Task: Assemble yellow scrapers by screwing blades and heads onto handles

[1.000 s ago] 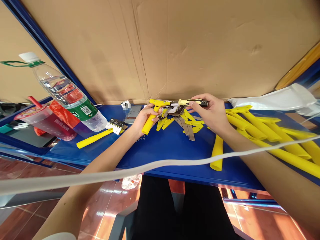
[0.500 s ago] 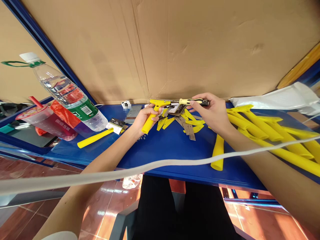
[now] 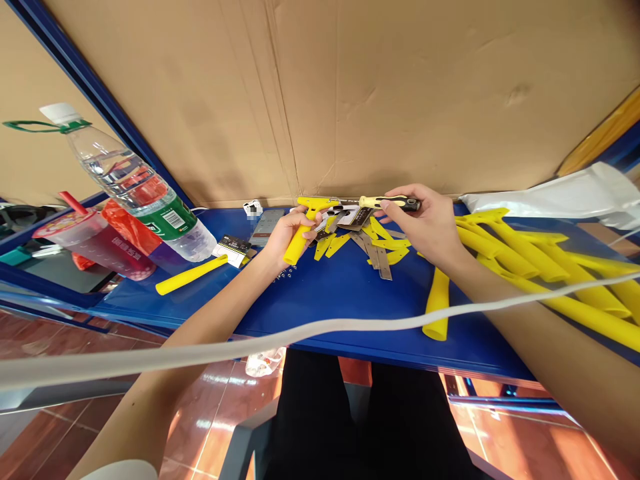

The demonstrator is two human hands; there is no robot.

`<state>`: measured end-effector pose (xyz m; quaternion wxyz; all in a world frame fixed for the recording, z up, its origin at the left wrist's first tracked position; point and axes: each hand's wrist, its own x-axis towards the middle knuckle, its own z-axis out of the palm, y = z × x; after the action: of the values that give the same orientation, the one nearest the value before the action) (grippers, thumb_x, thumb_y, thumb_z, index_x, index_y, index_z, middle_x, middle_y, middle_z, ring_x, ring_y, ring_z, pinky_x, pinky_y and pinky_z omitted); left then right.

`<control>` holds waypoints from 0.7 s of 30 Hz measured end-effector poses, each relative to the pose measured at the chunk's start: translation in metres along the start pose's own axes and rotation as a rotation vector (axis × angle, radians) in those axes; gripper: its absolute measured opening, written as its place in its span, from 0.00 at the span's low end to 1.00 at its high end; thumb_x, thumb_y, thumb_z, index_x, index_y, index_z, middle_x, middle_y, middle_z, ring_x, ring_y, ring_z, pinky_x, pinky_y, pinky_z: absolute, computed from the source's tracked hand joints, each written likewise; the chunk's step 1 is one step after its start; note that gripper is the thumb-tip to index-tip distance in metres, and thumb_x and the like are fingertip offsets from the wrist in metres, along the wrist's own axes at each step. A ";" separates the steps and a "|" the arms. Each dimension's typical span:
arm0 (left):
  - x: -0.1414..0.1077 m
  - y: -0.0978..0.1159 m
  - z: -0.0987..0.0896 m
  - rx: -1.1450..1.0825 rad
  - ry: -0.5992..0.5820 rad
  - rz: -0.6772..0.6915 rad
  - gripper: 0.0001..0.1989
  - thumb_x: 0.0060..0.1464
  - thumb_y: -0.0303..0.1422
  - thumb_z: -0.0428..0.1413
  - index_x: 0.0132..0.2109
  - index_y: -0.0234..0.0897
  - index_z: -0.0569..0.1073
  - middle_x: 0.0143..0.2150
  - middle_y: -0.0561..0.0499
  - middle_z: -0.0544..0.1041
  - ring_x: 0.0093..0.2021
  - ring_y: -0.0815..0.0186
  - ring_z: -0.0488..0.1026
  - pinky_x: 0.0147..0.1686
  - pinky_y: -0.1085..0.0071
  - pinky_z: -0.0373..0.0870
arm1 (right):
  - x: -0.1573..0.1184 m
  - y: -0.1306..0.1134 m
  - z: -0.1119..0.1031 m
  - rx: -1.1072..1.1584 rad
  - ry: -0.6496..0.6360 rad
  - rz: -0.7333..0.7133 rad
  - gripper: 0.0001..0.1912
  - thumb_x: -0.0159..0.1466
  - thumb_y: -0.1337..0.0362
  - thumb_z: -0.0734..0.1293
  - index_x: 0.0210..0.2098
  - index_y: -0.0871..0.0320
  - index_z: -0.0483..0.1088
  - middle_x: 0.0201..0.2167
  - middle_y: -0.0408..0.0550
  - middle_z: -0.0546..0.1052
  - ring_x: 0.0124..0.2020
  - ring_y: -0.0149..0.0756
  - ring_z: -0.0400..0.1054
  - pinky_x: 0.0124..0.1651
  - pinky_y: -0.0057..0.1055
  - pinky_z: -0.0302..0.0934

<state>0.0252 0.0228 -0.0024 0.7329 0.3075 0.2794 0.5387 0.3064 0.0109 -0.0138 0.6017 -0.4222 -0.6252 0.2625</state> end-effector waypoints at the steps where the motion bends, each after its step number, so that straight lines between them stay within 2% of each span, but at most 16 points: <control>1: 0.000 -0.001 -0.001 0.012 -0.002 0.004 0.26 0.43 0.13 0.60 0.48 0.38 0.70 0.62 0.42 0.84 0.39 0.74 0.80 0.22 0.85 0.60 | 0.000 0.000 0.000 -0.004 -0.001 -0.002 0.17 0.66 0.48 0.84 0.46 0.49 0.81 0.40 0.48 0.90 0.43 0.52 0.90 0.51 0.52 0.88; 6: 0.003 -0.003 -0.003 0.101 -0.011 0.041 0.25 0.41 0.14 0.62 0.46 0.39 0.71 0.56 0.44 0.85 0.37 0.70 0.79 0.22 0.82 0.60 | 0.001 0.005 -0.001 -0.018 -0.011 -0.023 0.16 0.68 0.49 0.83 0.48 0.48 0.82 0.41 0.48 0.90 0.45 0.54 0.90 0.54 0.56 0.87; 10: 0.004 -0.003 -0.008 0.155 -0.036 0.055 0.26 0.40 0.16 0.64 0.48 0.39 0.73 0.50 0.45 0.85 0.33 0.71 0.77 0.22 0.80 0.60 | 0.001 0.006 -0.002 -0.031 -0.015 -0.039 0.16 0.68 0.48 0.83 0.47 0.48 0.81 0.41 0.47 0.89 0.45 0.53 0.90 0.54 0.56 0.88; 17: 0.004 -0.003 -0.009 0.176 -0.029 0.084 0.30 0.40 0.18 0.65 0.52 0.40 0.72 0.50 0.47 0.86 0.33 0.72 0.77 0.23 0.80 0.61 | 0.000 0.003 -0.001 -0.044 -0.014 -0.035 0.15 0.68 0.49 0.83 0.47 0.48 0.82 0.39 0.47 0.89 0.42 0.52 0.90 0.53 0.55 0.88; 21: 0.002 -0.004 -0.004 0.194 -0.024 0.113 0.30 0.40 0.18 0.65 0.51 0.40 0.71 0.44 0.49 0.85 0.32 0.72 0.76 0.24 0.80 0.61 | -0.001 0.003 -0.001 -0.046 -0.009 -0.047 0.14 0.68 0.50 0.83 0.47 0.48 0.82 0.39 0.47 0.89 0.42 0.53 0.90 0.52 0.55 0.87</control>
<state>0.0250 0.0239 -0.0085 0.6714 0.3987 0.3035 0.5461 0.3081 0.0118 -0.0170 0.5951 -0.4199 -0.6435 0.2354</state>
